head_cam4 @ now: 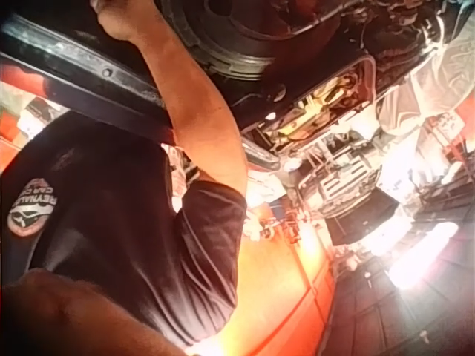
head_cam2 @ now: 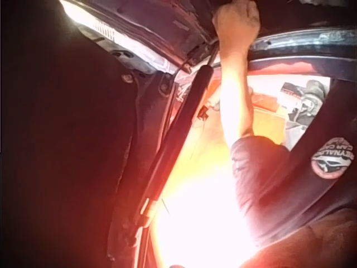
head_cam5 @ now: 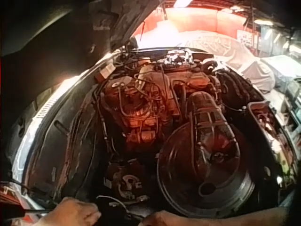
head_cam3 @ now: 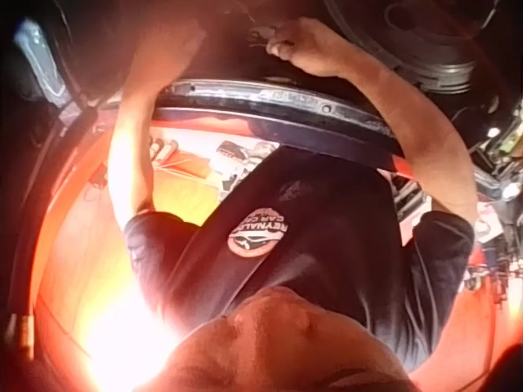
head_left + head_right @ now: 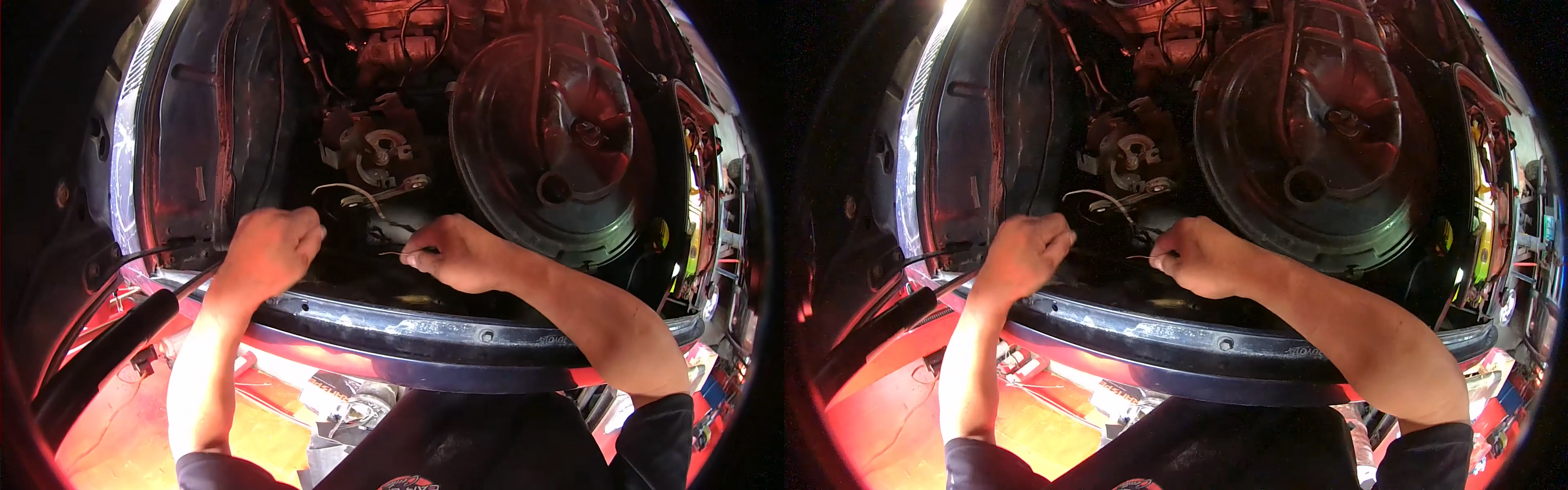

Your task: Inspecting and repairing electrical wiring and connectors within a vehicle's engine bay.

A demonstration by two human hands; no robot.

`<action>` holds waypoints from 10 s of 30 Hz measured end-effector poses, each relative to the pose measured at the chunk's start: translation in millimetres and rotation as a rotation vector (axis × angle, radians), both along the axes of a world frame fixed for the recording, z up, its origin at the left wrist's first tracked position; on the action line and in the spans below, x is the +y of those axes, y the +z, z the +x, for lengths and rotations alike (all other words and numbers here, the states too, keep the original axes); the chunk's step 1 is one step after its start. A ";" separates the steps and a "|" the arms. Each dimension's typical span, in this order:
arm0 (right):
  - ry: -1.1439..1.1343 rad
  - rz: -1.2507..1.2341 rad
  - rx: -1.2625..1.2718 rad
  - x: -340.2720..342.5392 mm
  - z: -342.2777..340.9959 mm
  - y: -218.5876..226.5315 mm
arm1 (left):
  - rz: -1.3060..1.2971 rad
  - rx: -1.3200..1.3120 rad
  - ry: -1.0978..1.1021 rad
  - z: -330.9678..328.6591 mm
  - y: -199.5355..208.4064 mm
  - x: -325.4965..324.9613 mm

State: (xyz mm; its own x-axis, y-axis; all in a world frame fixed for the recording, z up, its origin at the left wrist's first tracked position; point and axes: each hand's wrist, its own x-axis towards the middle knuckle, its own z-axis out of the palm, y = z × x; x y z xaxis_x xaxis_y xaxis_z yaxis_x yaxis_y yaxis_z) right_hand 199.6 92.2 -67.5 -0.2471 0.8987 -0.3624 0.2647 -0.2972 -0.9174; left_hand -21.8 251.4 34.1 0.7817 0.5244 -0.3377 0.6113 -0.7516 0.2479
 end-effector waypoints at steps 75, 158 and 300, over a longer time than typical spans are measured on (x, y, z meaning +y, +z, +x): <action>-0.161 -0.237 0.353 10.1 -11.9 -30.9 | -0.422 0.069 -0.090 55.2 -57.4 -21.2; -0.081 -0.309 0.081 13.6 -22.0 -50.8 | -0.513 0.170 -0.093 58.6 -71.7 -15.8; 0.049 -0.002 -0.033 6.7 -25.6 -70.8 | -1.133 0.413 0.501 55.8 -104.0 -7.1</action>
